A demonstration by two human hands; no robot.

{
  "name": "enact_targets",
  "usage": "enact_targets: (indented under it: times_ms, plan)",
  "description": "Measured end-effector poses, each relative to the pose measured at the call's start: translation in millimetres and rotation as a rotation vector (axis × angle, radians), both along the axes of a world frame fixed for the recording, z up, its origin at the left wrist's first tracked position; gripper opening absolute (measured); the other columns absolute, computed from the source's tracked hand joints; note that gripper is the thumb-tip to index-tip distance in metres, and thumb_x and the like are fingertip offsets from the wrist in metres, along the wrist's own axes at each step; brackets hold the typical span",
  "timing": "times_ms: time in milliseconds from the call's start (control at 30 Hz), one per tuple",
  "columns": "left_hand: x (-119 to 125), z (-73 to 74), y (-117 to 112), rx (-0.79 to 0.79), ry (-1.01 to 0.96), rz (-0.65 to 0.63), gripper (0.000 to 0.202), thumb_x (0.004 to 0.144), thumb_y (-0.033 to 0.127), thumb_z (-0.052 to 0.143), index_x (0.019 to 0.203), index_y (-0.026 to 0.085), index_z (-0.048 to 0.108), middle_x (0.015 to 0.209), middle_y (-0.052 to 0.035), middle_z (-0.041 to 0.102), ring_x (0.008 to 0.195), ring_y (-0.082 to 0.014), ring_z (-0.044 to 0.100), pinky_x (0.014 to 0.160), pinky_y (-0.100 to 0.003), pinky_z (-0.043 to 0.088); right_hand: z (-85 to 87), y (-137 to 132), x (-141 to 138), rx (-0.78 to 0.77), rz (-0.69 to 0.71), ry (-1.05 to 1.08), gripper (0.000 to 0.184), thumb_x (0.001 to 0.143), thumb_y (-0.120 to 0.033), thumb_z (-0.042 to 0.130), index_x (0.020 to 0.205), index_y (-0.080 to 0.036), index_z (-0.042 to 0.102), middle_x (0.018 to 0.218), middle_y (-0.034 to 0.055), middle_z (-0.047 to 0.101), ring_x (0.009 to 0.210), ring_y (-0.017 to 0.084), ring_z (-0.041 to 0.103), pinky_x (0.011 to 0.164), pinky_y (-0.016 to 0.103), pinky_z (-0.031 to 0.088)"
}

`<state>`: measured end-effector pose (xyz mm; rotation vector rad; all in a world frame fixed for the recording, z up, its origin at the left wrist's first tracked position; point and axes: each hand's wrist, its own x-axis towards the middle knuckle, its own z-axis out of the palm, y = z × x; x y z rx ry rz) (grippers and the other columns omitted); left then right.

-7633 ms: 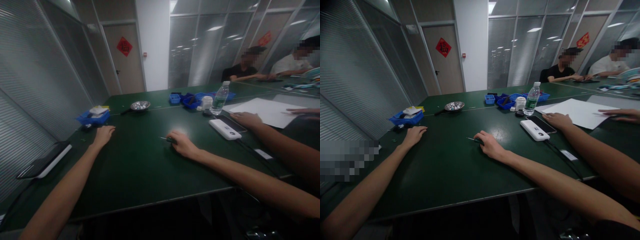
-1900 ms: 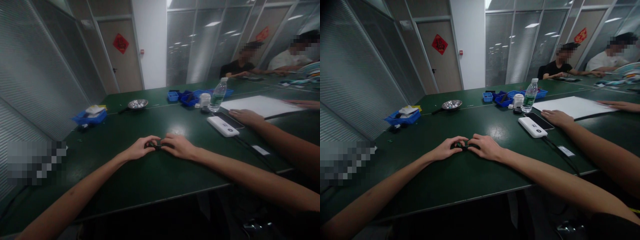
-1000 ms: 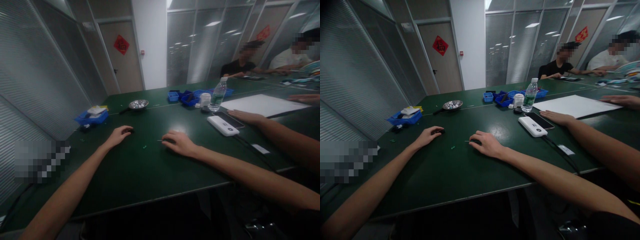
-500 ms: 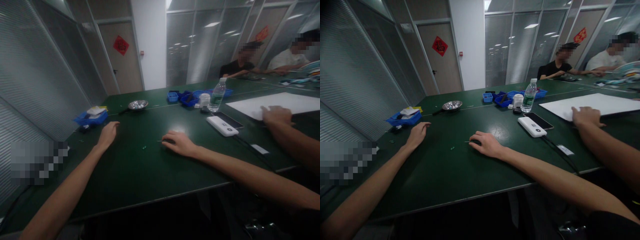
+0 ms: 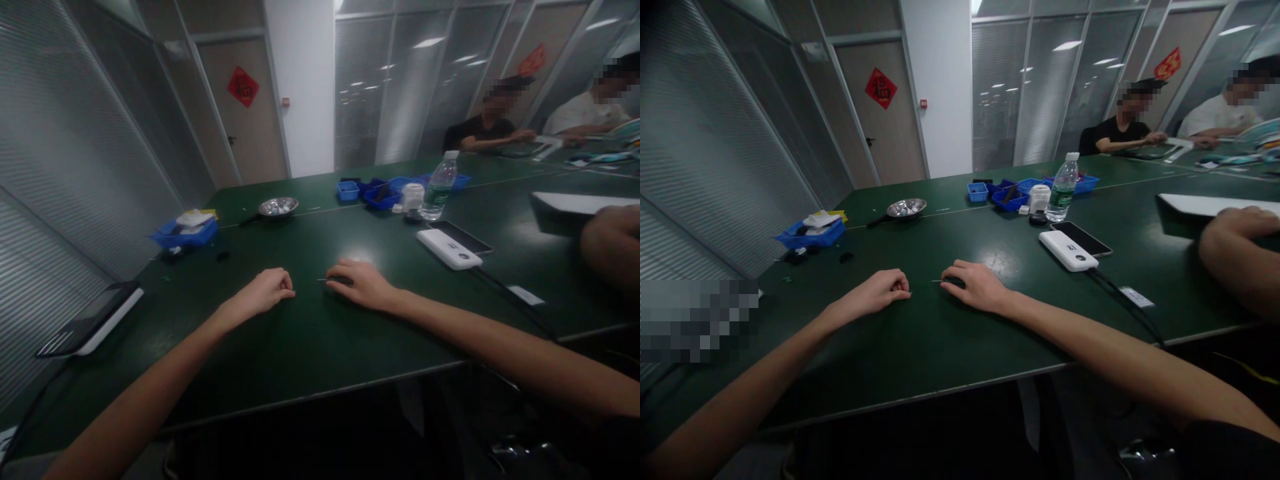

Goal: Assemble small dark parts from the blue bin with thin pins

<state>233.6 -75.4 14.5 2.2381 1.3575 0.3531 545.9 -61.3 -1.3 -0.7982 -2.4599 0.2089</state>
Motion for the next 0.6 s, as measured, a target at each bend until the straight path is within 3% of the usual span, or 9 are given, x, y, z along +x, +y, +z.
enact_targets:
  times_ms: [167, 300, 467, 600]
  plan:
    - [-22.2, 7.1, 22.9, -0.015, -0.044, 0.114, 0.029, 0.09, 0.047, 0.069, 0.101, 0.02, 0.073, 0.099, -0.0076, 0.073, 0.085, -0.0235, 0.068, 0.07, -0.032, 0.051, 3.5, -1.3, 0.5, -0.017, 0.002, -0.006, 0.028, 0.105, -0.04, 0.056, 0.119, -0.019, 0.07, 0.106, 0.0072, 0.068, 0.087, 0.019, 0.064, 0.075, 0.033, 0.048]
    - [-78.6, 15.0, 51.6, 0.184, -0.119, 0.428, 0.028, 0.087, 0.043, 0.071, 0.1, 0.018, 0.073, 0.099, -0.0093, 0.075, 0.089, -0.0245, 0.07, 0.076, -0.034, 0.054, 4.3, -1.7, 0.9, -0.019, 0.005, -0.017, 0.029, 0.106, -0.041, 0.055, 0.119, -0.019, 0.069, 0.107, 0.0073, 0.068, 0.087, 0.019, 0.064, 0.074, 0.032, 0.047]
    - [-154.1, 1.5, 74.1, 0.313, -0.297, 0.769, 0.038, 0.085, 0.038, 0.071, 0.113, 0.012, 0.072, 0.092, -0.0091, 0.076, 0.077, -0.0193, 0.07, 0.073, -0.029, 0.054, 3.5, -1.0, 0.3, -0.014, 0.024, -0.017, 0.03, 0.105, -0.042, 0.055, 0.118, -0.019, 0.07, 0.106, 0.0077, 0.068, 0.086, 0.018, 0.064, 0.073, 0.03, 0.047]
    - [-175.6, -12.5, 80.9, 0.316, -0.315, 0.87, 0.034, 0.084, 0.035, 0.07, 0.109, 0.013, 0.077, 0.092, -0.0089, 0.078, 0.077, -0.0191, 0.071, 0.072, -0.027, 0.054, 3.5, -0.4, 0.3, -0.022, 0.025, -0.018, 0.029, 0.105, -0.041, 0.056, 0.119, -0.019, 0.07, 0.105, 0.0074, 0.068, 0.084, 0.018, 0.063, 0.072, 0.031, 0.047]
